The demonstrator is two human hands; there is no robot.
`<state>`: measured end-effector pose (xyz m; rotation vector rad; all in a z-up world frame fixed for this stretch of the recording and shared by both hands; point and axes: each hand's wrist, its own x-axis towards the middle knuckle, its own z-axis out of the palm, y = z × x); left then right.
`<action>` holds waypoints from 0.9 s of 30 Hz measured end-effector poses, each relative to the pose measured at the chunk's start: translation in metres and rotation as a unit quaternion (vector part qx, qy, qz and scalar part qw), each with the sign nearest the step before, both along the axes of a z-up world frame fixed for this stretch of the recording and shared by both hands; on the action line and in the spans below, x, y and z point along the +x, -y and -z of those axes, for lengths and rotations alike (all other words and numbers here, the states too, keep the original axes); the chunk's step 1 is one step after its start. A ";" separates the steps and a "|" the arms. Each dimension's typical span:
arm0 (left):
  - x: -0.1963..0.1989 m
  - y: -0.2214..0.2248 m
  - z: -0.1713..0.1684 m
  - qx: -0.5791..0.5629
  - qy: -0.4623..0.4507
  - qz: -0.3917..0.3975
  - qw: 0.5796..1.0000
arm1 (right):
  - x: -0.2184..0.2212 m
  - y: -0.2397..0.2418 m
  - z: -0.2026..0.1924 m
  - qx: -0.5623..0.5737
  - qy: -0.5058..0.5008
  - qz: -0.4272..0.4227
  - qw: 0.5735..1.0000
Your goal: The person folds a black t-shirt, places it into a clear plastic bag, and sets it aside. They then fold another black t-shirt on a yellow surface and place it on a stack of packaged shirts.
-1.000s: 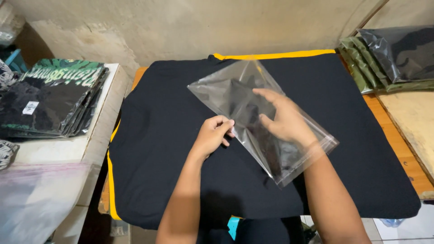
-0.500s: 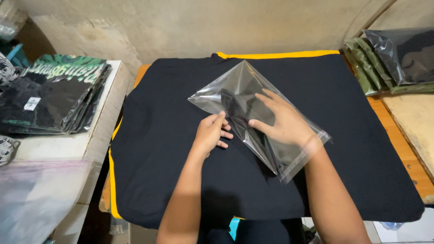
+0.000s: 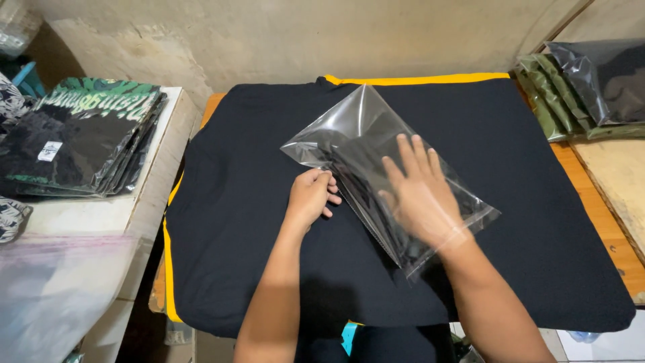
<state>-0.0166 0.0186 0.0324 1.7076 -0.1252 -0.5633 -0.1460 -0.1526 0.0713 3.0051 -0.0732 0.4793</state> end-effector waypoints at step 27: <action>0.009 -0.039 -0.006 0.147 0.091 -0.023 0.985 | 0.071 0.004 0.038 0.176 -0.180 -0.044 0.967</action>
